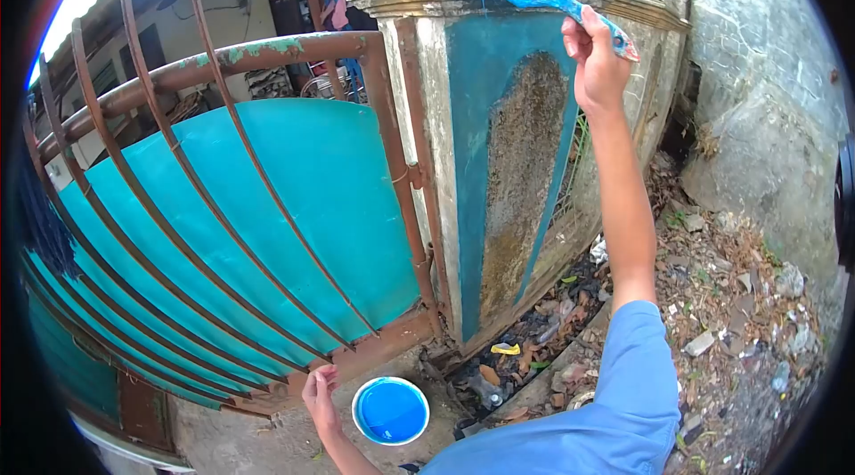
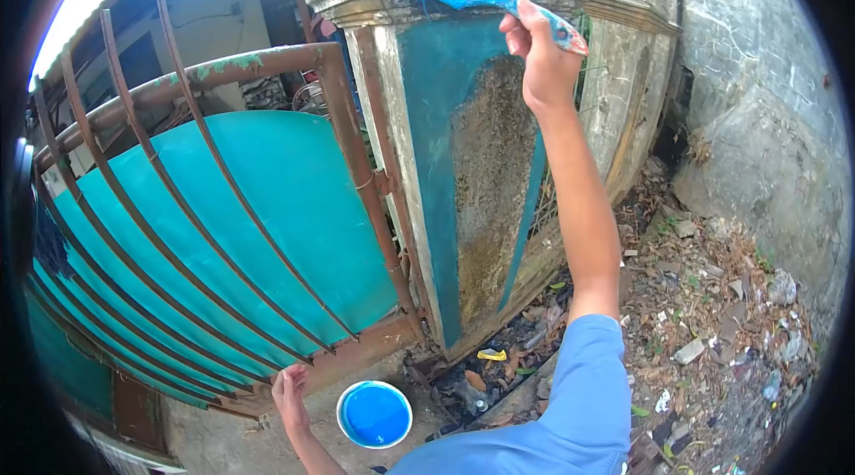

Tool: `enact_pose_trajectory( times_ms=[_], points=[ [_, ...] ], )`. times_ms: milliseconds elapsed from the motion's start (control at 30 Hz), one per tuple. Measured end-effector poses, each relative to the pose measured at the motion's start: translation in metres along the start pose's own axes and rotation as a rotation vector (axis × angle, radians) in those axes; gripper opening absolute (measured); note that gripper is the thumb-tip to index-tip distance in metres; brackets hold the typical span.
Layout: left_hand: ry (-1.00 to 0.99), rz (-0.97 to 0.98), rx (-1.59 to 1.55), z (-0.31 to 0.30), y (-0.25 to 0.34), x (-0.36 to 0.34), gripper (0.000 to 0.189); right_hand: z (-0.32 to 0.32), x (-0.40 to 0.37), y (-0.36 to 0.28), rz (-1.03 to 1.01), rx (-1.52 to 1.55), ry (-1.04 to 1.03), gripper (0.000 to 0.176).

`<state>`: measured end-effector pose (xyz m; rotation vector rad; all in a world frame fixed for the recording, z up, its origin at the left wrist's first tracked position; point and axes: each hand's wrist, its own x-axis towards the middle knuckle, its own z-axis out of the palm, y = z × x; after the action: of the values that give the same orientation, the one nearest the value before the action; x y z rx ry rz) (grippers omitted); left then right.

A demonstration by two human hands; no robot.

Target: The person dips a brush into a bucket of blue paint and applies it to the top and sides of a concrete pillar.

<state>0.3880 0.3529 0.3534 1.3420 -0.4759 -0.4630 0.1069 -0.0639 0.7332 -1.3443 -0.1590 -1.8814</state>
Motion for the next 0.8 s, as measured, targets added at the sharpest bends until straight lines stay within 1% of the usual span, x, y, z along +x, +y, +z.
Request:
enact_pose_trajectory(
  times_ms=[67,233,333,367,433,500,567,633,733,767,800],
  points=[
    [0.019,-0.002,0.006,0.001,0.003,-0.004,0.030,0.002,0.004,0.008,-0.074,-0.049,-0.019,0.021],
    [0.089,-0.039,0.051,-0.003,-0.001,-0.007,0.029,-0.004,0.010,0.003,-0.096,-0.039,-0.050,0.022],
    [0.092,-0.062,0.084,0.000,-0.004,-0.005,0.029,0.005,0.009,0.005,-0.089,-0.012,-0.142,0.019],
    [0.093,-0.060,0.084,0.000,-0.006,-0.004,0.029,0.008,0.011,0.007,-0.091,-0.011,-0.142,0.019],
    [0.094,-0.069,0.146,0.002,-0.010,-0.001,0.031,0.013,0.014,0.011,-0.142,-0.108,-0.148,0.025],
    [0.093,-0.070,0.146,0.005,-0.013,0.000,0.031,0.008,0.015,0.012,-0.160,-0.152,-0.162,0.023],
    [0.093,-0.068,0.143,0.006,-0.014,0.001,0.031,0.001,0.012,0.013,-0.223,-0.287,-0.152,0.015],
    [0.090,-0.090,0.160,0.005,-0.016,0.000,0.031,-0.012,0.013,0.014,-0.238,-0.324,-0.135,0.016],
    [0.114,-0.116,0.128,0.001,-0.015,0.000,0.028,-0.036,0.017,0.014,-0.267,-0.479,-0.009,0.016],
    [0.111,-0.113,0.126,0.001,-0.014,0.000,0.028,-0.042,0.020,0.012,-0.271,-0.479,-0.008,0.016],
    [0.102,-0.108,0.126,-0.001,-0.013,0.000,0.028,-0.049,0.022,0.010,-0.268,-0.487,0.047,0.017]
  ],
)
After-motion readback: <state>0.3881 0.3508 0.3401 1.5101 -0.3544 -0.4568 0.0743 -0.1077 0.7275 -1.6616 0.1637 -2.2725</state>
